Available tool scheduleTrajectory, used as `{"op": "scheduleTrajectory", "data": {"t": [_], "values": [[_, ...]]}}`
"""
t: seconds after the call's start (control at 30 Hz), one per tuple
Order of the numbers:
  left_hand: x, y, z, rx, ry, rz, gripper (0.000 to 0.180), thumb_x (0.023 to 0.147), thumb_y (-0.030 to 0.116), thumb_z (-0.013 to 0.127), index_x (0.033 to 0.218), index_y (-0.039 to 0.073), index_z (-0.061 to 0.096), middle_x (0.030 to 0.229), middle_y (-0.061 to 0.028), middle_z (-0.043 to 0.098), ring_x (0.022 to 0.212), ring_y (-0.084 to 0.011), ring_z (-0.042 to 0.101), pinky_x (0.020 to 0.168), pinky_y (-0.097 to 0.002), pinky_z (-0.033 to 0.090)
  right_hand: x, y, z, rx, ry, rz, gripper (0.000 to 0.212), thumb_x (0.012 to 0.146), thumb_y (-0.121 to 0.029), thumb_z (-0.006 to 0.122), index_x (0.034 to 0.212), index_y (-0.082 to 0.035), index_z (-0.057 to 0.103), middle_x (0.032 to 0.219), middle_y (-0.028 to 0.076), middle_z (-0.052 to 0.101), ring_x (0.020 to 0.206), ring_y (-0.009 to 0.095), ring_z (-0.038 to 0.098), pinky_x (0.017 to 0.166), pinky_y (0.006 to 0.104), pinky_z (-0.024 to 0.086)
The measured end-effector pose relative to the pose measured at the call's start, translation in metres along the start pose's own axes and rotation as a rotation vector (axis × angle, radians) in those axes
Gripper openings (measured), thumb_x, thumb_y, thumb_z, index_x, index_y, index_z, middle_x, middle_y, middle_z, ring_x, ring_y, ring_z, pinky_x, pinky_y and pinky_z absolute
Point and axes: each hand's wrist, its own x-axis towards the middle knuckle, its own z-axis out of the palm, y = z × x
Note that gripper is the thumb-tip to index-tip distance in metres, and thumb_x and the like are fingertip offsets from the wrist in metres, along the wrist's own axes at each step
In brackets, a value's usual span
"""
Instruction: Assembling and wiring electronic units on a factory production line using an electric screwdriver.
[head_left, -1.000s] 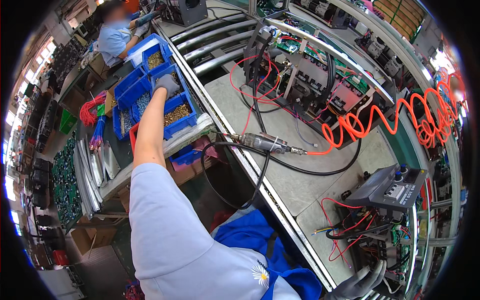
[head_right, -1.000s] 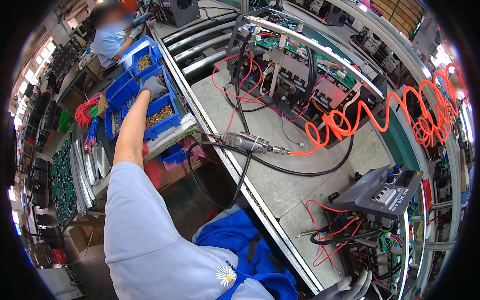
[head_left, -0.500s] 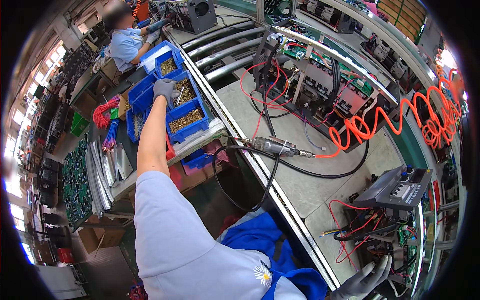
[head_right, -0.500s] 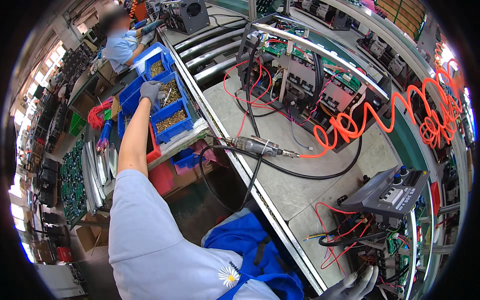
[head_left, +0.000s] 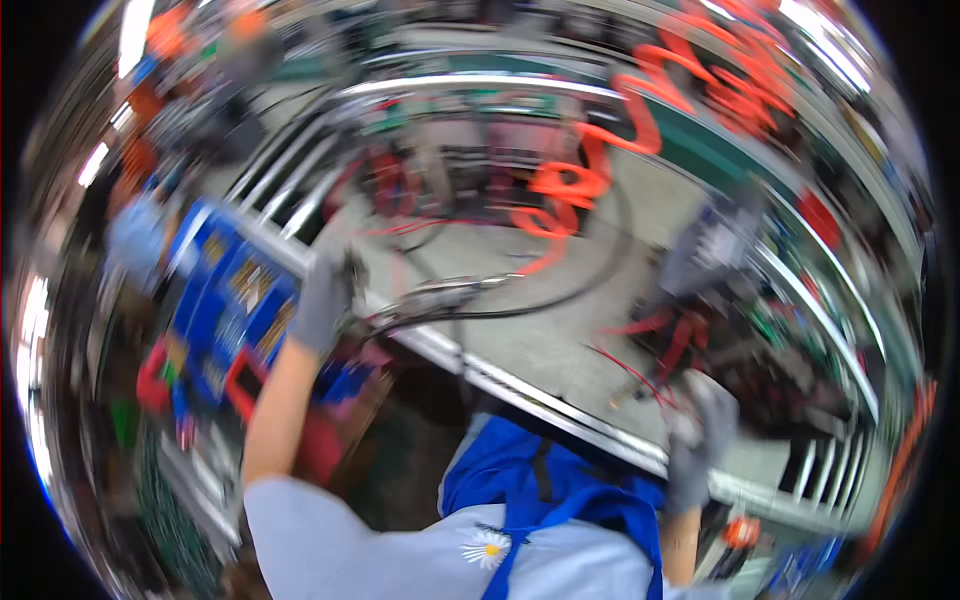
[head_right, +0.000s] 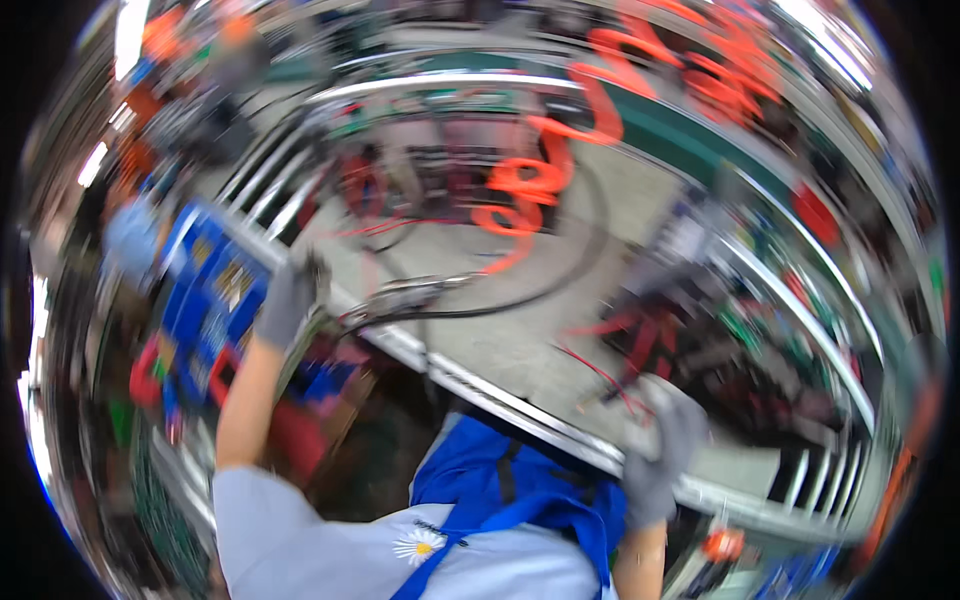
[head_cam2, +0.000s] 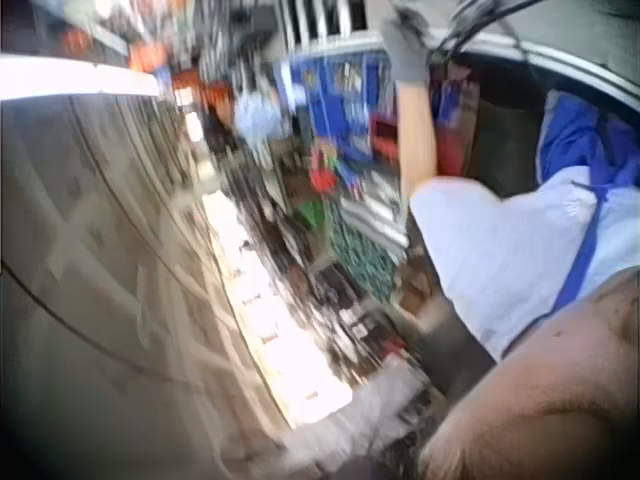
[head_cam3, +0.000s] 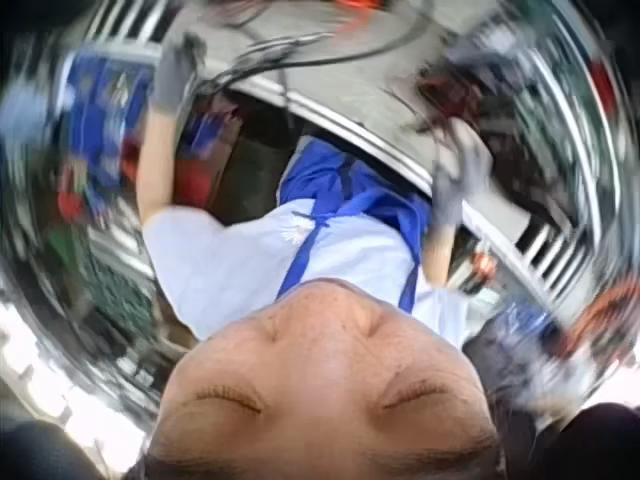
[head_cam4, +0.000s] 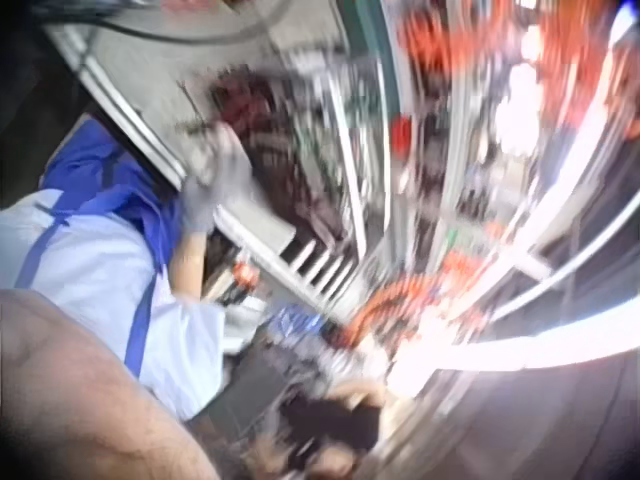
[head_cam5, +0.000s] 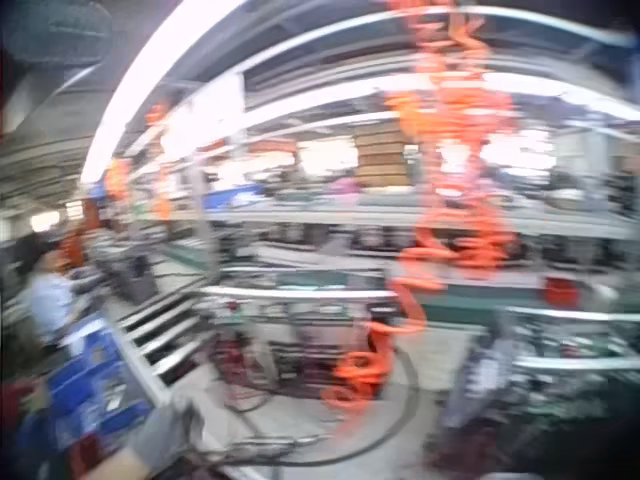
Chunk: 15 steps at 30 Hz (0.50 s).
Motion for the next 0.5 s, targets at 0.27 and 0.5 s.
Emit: {"op": "scheduleTrajectory", "data": {"t": [0.27, 0.5], "values": [[-0.149, -0.073, 0.319, 0.109, -0.590, -0.373, 0.032, 0.100, 0.029, 0.051, 0.111, 0.000, 0.062, 0.092, -0.0062, 0.065, 0.078, -0.0117, 0.062, 0.069, -0.0280, 0.053, -0.014, 0.002, 0.014, -0.087, -0.149, -0.030, 0.033, 0.086, -0.020, 0.064, 0.117, -0.008, 0.063, 0.102, 0.008, 0.064, 0.095, 0.028, 0.062, 0.080, 0.0410, 0.047], [-0.160, -0.073, 0.404, -0.125, -0.870, -0.704, 0.030, 0.099, 0.026, 0.051, 0.115, 0.001, 0.060, 0.103, -0.0063, 0.062, 0.089, -0.0145, 0.060, 0.077, -0.0309, 0.053, -0.059, 0.040, -0.060, -0.291, 0.081, 0.242, 0.036, 0.085, -0.024, 0.063, 0.115, -0.005, 0.064, 0.112, 0.010, 0.063, 0.099, 0.026, 0.061, 0.083, 0.0389, 0.048]]}}
